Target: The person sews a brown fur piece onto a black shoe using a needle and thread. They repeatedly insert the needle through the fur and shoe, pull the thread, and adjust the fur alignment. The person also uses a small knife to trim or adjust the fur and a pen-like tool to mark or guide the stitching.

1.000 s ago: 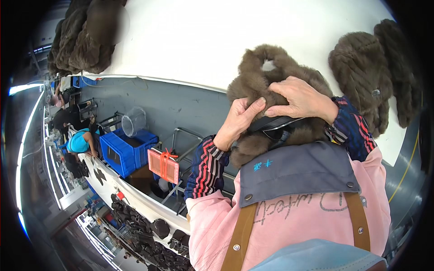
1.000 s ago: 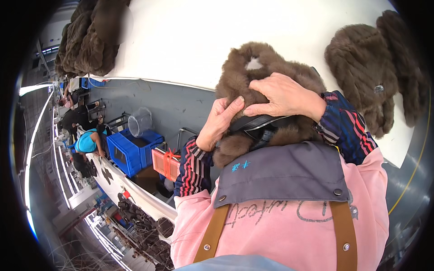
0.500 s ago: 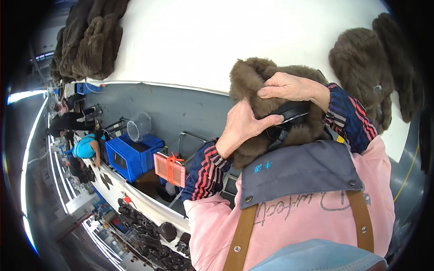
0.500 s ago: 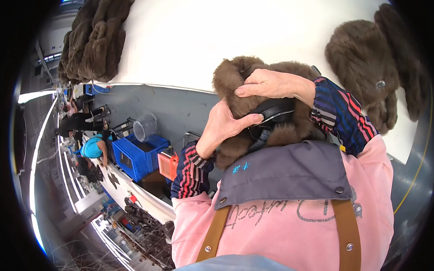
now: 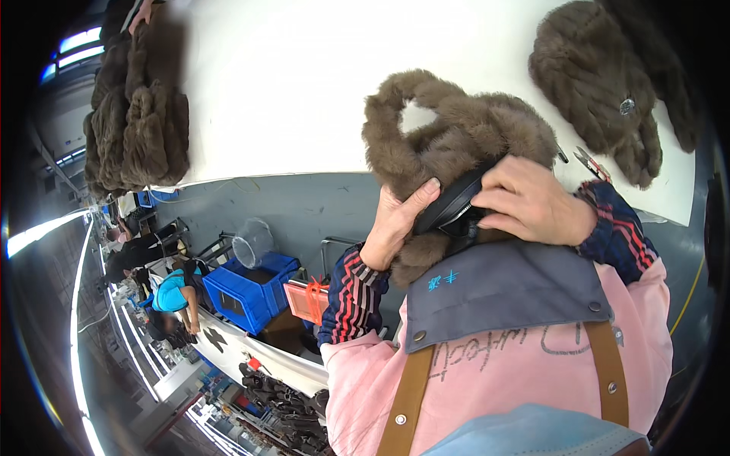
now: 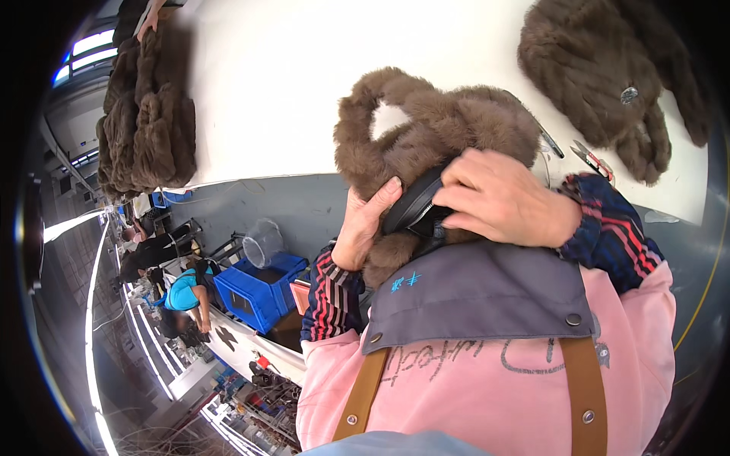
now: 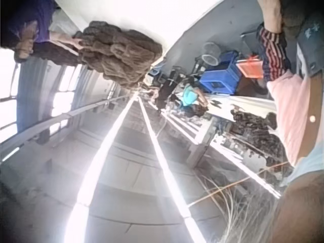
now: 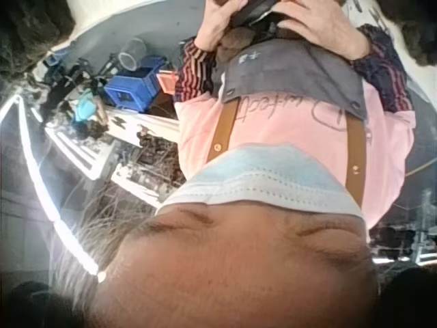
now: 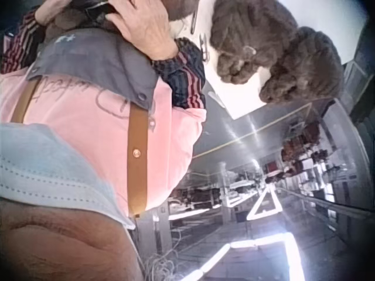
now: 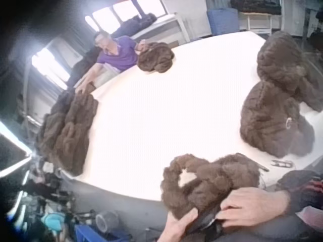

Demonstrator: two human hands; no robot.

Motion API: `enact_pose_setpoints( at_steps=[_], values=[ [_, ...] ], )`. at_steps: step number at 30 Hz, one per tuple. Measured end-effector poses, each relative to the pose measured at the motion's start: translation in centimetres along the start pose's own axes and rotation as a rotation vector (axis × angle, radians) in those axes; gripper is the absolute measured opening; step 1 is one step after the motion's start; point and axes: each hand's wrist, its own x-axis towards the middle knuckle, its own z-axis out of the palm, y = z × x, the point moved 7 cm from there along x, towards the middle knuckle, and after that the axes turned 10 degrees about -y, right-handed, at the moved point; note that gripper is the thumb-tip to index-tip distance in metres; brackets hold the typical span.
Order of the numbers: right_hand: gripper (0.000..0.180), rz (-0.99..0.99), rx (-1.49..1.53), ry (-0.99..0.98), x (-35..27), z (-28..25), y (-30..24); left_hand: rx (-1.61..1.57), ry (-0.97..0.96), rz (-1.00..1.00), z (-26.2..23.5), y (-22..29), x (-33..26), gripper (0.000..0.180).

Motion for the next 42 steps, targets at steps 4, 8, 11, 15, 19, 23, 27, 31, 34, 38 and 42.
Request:
enact_pose_setpoints(
  at_steps=[4, 8, 11, 15, 19, 23, 27, 31, 34, 38, 42],
  values=[
    [0.026, 0.067, 0.067, 0.019, -1.9, 1.9, 1.5, -0.022, -0.002, -0.088, 1.5, 1.0, -0.1, 0.018],
    [0.027, 0.027, 0.084, 0.117, -2.2, 1.9, 1.8, -0.056, -0.001, -0.161, 2.9, 1.6, -0.4, 0.021],
    [0.026, 0.058, 0.073, 0.125, -2.4, 2.7, 2.8, -0.032, -0.016, -0.22, 2.8, 1.1, 0.1, 0.024],
    [0.023, 0.13, 0.518, 0.097, -3.7, 2.3, 3.7, -0.03, -0.048, -0.336, 3.1, 0.8, -0.4, 0.036],
    [0.017, 0.451, 0.834, 0.427, -8.8, -0.9, 6.5, 0.106, -0.187, -0.073, 1.7, 0.2, -1.6, 0.039],
    [0.016, 0.727, 0.27, 0.519, -15.3, -3.2, 11.8, 0.439, -0.14, -0.16, 0.4, -1.1, -2.5, 0.043],
    [0.012, 0.897, -0.061, 0.327, -21.1, -3.6, 13.9, -0.086, 0.249, -0.207, 0.7, -0.3, -2.0, 0.048],
    [0.013, 1.002, -0.215, 0.241, -25.6, -1.7, 15.9, 0.007, 0.294, -0.176, 1.5, 0.9, -2.6, 0.045],
    [0.019, 0.898, -0.302, 0.159, -25.4, -0.6, 15.6, 0.111, 0.269, -0.161, 2.1, 1.3, -2.7, 0.041],
    [0.03, 0.814, -0.388, 0.107, -25.2, 1.4, 17.0, 0.142, 0.084, -0.345, 1.7, 0.1, -2.3, 0.041],
    [0.04, 0.799, -0.526, 0.004, -27.7, 3.0, 18.8, 0.235, -0.318, -0.188, 2.9, 1.8, -1.5, 0.046]
  ],
)
